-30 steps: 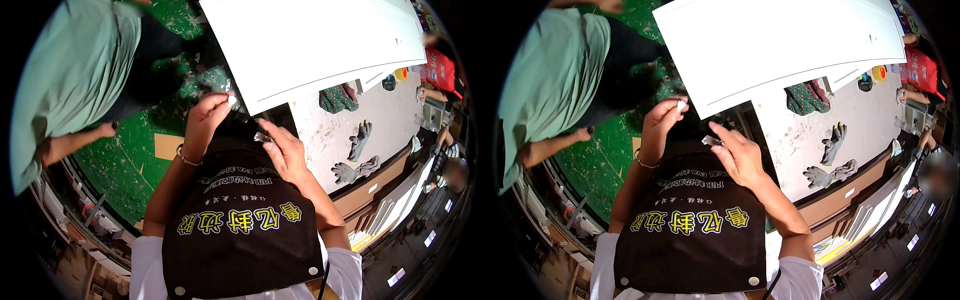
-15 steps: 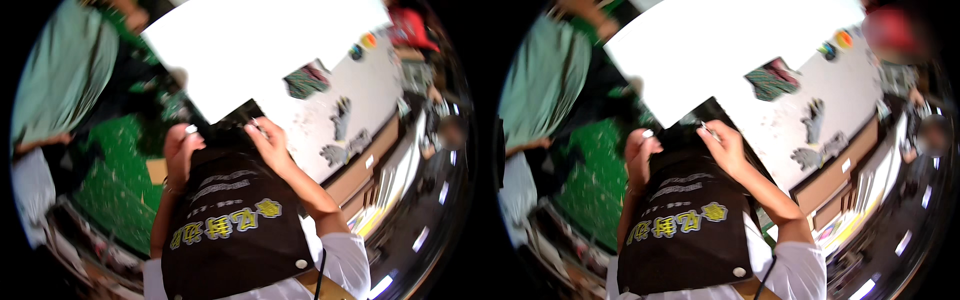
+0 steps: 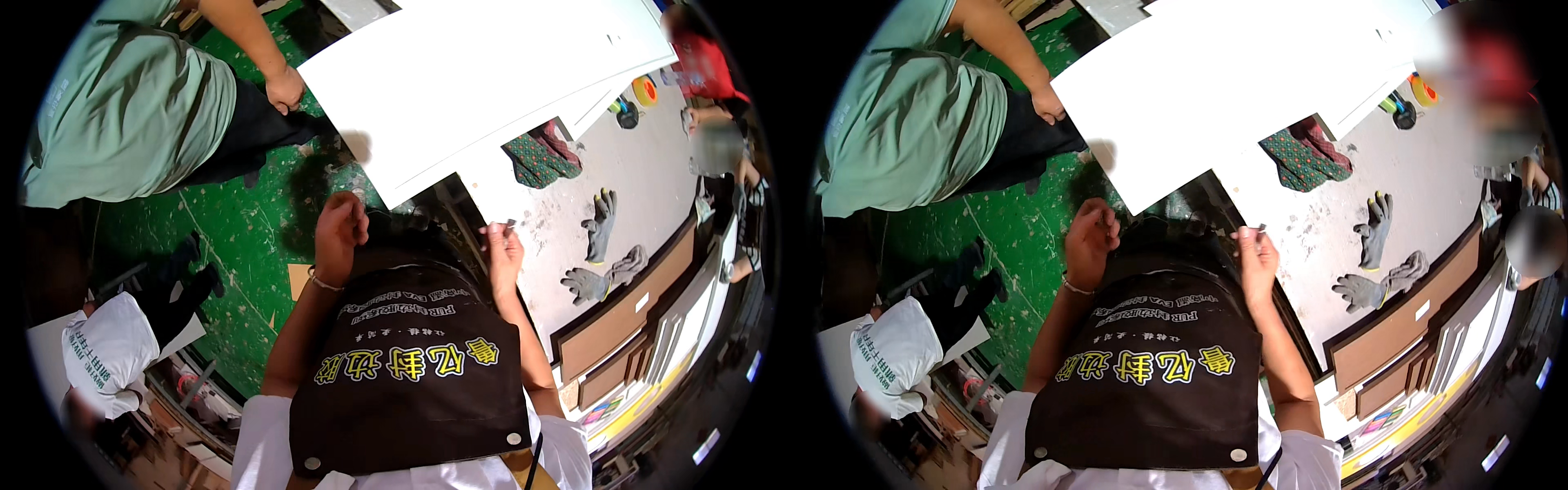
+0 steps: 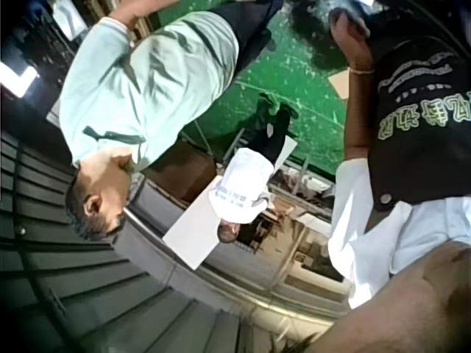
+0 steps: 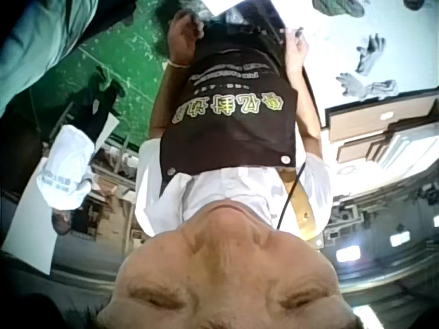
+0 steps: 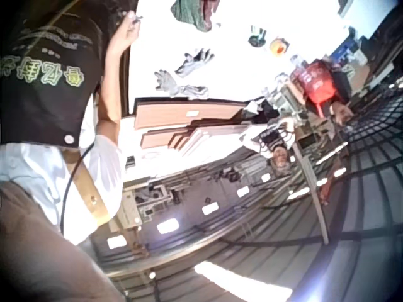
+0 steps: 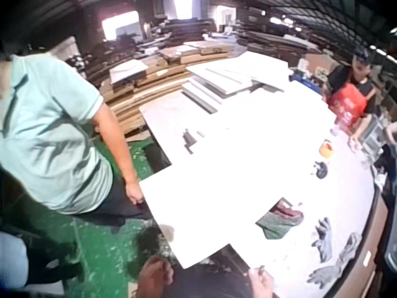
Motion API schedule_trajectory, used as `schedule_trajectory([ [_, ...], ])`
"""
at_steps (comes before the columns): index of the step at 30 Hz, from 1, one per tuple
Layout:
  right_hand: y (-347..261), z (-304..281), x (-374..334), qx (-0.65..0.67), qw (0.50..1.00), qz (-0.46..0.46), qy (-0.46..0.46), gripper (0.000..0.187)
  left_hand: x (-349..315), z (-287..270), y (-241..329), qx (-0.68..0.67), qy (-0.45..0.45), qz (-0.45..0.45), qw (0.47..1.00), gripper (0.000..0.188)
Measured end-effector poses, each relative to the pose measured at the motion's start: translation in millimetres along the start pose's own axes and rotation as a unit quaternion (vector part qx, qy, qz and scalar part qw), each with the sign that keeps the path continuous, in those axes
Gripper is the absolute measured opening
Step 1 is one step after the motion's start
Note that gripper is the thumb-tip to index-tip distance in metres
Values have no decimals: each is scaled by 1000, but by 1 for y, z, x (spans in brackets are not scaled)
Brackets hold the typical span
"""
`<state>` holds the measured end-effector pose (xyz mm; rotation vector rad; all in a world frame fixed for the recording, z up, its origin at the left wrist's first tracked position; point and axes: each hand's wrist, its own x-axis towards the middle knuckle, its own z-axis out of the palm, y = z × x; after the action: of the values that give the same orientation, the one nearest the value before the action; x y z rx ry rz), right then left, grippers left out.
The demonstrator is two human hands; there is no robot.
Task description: The person uses a utility knife to trim the edges of a white cabinet door, then wipes the surface with a cloth. They proceed to attach small white plastic feet to the bottom corners of the door using a screwdriver. Other workers are visible in the background handling similar furniture parts.
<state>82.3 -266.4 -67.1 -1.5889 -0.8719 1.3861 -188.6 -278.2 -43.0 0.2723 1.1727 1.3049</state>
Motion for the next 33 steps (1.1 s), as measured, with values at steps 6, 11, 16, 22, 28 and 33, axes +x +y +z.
schedule_trajectory([
  [6, -31, 85, 1, 40, 993, 27, -111, 20, 36, 18, 19, 164, -27, 47, 985, 31],
  [11, -41, 126, 2, 89, 991, 91, -50, 24, 59, 13, 28, 278, -78, 66, 955, 35],
  [16, -44, 154, -12, 130, 985, 111, 15, 24, 67, 10, 43, 216, -149, -5, 965, 22],
  [22, -50, 158, -40, 174, 976, 126, 32, 30, 80, -2, 52, 253, -203, -52, 945, 17],
  [28, -34, 151, -75, 178, 966, 119, 145, 43, 103, -28, 77, 285, -334, -146, 887, 20],
  [33, -43, 155, -95, 44, 988, 69, 132, 41, 96, -42, 88, 318, -432, -193, 822, 26],
])
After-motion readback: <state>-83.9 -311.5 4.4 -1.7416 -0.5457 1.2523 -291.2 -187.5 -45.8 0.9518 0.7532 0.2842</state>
